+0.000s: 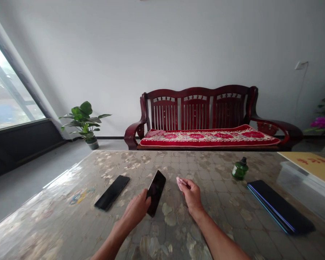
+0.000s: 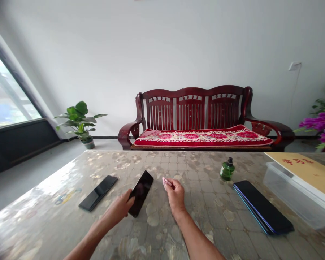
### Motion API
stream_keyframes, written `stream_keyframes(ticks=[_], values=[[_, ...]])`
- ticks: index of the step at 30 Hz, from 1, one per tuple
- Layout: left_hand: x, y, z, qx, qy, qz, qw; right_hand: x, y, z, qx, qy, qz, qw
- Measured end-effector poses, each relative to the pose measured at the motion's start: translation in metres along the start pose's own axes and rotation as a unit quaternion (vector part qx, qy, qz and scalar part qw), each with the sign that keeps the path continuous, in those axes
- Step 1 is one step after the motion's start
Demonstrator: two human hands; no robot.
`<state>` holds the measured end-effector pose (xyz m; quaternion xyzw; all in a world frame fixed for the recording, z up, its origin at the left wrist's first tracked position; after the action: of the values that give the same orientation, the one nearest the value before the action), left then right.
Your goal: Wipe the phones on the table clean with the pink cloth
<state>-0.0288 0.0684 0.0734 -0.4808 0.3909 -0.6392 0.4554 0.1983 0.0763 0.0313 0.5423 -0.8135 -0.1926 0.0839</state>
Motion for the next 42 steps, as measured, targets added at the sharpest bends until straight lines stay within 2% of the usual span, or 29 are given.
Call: stream_keyframes(ticks=[4,7,10,13,19,23,29,36,42], values=[[-0.007,0.022,-0.019,0.038,-0.004,-0.016,0.999,0.001,0.001,0.001,0.013,-0.004,-0.006,1.0],[-0.008,0.031,-0.02,0.056,0.021,0.024,0.998,0.001,0.001,0.002,0.025,-0.01,-0.014,1.0],[-0.001,0.032,-0.012,0.022,0.049,0.049,0.997,0.002,0.001,0.001,0.036,-0.017,-0.021,0.999],[0.01,0.03,-0.002,-0.003,0.054,0.019,0.998,0.002,0.001,0.001,0.044,-0.025,-0.03,0.998],[0.028,0.02,0.012,-0.044,0.108,-0.008,0.993,0.001,0.002,0.005,0.055,-0.041,-0.055,0.996],[0.032,0.018,0.018,-0.089,0.108,-0.021,0.99,0.0,0.003,0.005,0.07,-0.049,-0.071,0.994],[0.035,0.027,0.026,-0.123,0.105,-0.017,0.987,0.002,0.004,0.001,0.097,-0.067,-0.077,0.99],[0.036,0.031,0.028,-0.111,0.108,-0.02,0.988,0.002,0.005,0.0,0.109,-0.062,-0.084,0.989],[0.033,0.036,0.018,-0.082,0.154,0.004,0.985,0.004,0.004,-0.001,0.143,-0.089,-0.091,0.981]])
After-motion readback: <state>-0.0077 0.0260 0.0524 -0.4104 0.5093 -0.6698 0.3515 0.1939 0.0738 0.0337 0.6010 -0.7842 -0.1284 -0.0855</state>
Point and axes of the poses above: each hand's wrist, its own x-axis away from the middle knuckle, its own y-axis out of the palm, z = x × y, the point moved 4 cm from there along -x, towards the middle knuckle, and after that the axes turned 11 degrees about -x, right-handed, at the moved point
